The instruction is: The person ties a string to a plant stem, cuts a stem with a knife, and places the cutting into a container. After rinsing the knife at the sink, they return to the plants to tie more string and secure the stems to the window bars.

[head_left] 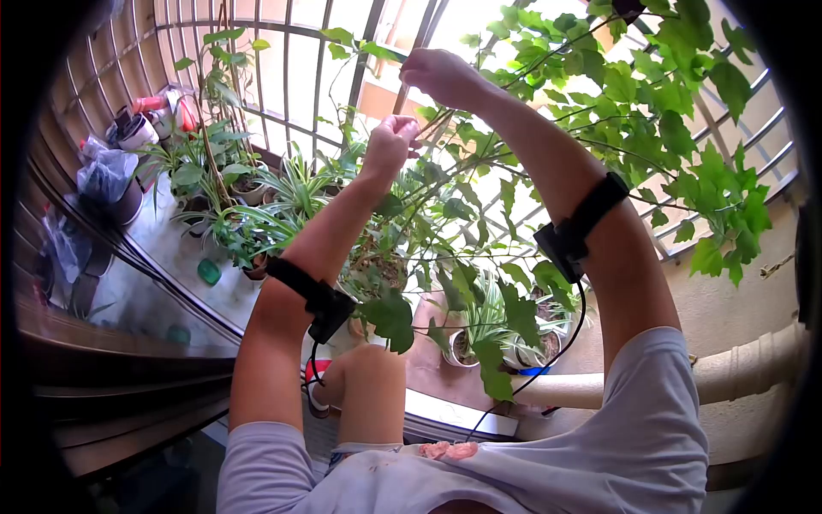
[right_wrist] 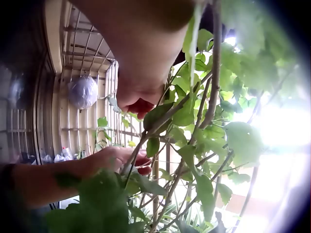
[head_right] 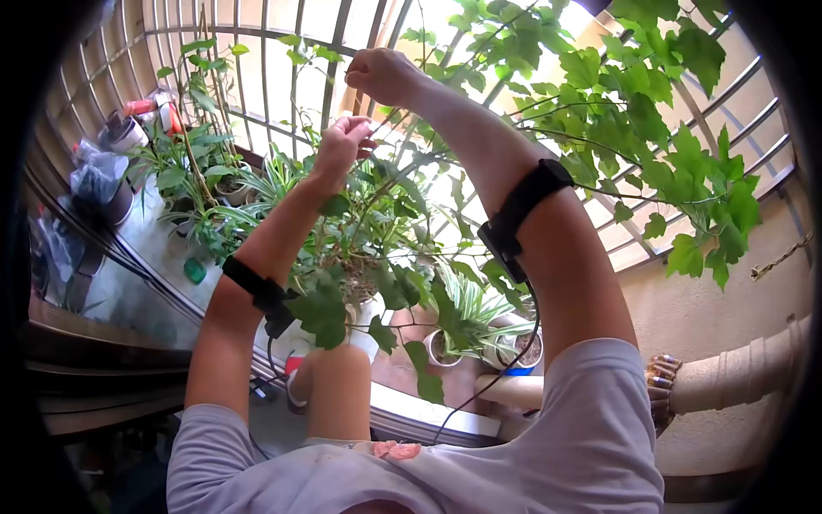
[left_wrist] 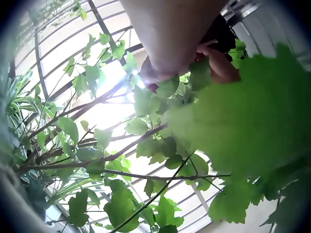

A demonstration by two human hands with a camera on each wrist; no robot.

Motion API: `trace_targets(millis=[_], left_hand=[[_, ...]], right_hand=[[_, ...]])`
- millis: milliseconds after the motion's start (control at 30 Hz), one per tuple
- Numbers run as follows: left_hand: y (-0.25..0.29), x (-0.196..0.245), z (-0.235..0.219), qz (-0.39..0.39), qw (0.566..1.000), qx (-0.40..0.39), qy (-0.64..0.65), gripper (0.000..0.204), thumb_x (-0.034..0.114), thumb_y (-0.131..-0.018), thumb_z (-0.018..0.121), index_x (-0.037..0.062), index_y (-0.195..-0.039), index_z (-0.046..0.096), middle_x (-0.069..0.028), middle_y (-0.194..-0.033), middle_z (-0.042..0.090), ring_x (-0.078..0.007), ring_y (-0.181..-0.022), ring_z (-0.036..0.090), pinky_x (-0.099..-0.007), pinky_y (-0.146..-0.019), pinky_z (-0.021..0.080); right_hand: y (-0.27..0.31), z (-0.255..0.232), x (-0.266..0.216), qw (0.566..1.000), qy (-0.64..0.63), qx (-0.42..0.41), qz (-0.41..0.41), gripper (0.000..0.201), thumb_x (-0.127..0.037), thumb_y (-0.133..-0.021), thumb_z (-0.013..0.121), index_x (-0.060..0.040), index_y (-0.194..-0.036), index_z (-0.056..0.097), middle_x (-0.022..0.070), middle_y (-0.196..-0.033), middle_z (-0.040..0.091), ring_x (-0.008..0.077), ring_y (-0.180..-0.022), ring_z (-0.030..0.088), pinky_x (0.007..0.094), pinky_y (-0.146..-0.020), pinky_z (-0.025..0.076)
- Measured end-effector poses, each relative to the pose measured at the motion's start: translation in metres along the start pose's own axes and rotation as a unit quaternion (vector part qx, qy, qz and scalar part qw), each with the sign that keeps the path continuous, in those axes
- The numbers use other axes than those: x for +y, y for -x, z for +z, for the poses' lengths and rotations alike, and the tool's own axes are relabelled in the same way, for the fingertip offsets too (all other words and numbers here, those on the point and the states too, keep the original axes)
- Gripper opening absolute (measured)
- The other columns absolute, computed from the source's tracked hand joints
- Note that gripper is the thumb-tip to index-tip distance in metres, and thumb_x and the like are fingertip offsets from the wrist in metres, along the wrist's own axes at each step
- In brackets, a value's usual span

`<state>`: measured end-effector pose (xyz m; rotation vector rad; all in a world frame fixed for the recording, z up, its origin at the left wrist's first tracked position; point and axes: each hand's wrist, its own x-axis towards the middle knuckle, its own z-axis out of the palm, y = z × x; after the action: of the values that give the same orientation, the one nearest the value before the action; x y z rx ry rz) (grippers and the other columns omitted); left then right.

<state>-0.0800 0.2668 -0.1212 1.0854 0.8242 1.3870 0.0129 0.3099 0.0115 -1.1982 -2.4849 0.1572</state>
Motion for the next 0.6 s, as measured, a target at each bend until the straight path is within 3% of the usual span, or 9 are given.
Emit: trace_targets(millis=[67, 400, 600], left_hand=[[-0.001, -0.003, 0.000, 0.013, 1.000, 0.005, -0.021, 0.018, 0.007, -0.083, 0.055, -0.0064, -0.096, 0.054, -0.0118, -0.084, 0.059, -0.0148, -0.069, 0.059, -0.0247, -0.059, 0.052], [-0.007, -0.011, 0.004, 0.032, 0.995, 0.082, -0.042, 0.019, 0.014, -0.083, 0.060, -0.0038, -0.087, 0.058, -0.0094, -0.076, 0.061, -0.0128, -0.059, 0.060, -0.0240, -0.048, 0.053], [-0.015, -0.011, -0.001, 0.048, 0.989, 0.117, -0.083, 0.017, 0.013, -0.079, 0.062, -0.0023, -0.087, 0.060, -0.0069, -0.076, 0.061, -0.0105, -0.057, 0.058, -0.0232, -0.048, 0.050]], right_hand=[[-0.002, 0.001, 0.000, 1.000, 0.001, -0.004, -0.002, 0.026, -0.027, -0.077, 0.055, -0.0046, -0.089, 0.063, 0.0120, -0.079, 0.063, 0.0242, -0.075, 0.062, 0.0353, -0.068, 0.047], [-0.001, 0.004, -0.017, 0.999, -0.003, -0.045, -0.024, 0.024, -0.024, -0.079, 0.055, -0.0031, -0.090, 0.060, 0.0107, -0.076, 0.062, 0.0213, -0.070, 0.060, 0.0337, -0.065, 0.047], [0.000, 0.003, -0.030, 0.997, 0.016, -0.067, -0.032, 0.024, -0.025, -0.079, 0.055, -0.0041, -0.089, 0.060, 0.0110, -0.078, 0.063, 0.0216, -0.071, 0.061, 0.0344, -0.065, 0.047]])
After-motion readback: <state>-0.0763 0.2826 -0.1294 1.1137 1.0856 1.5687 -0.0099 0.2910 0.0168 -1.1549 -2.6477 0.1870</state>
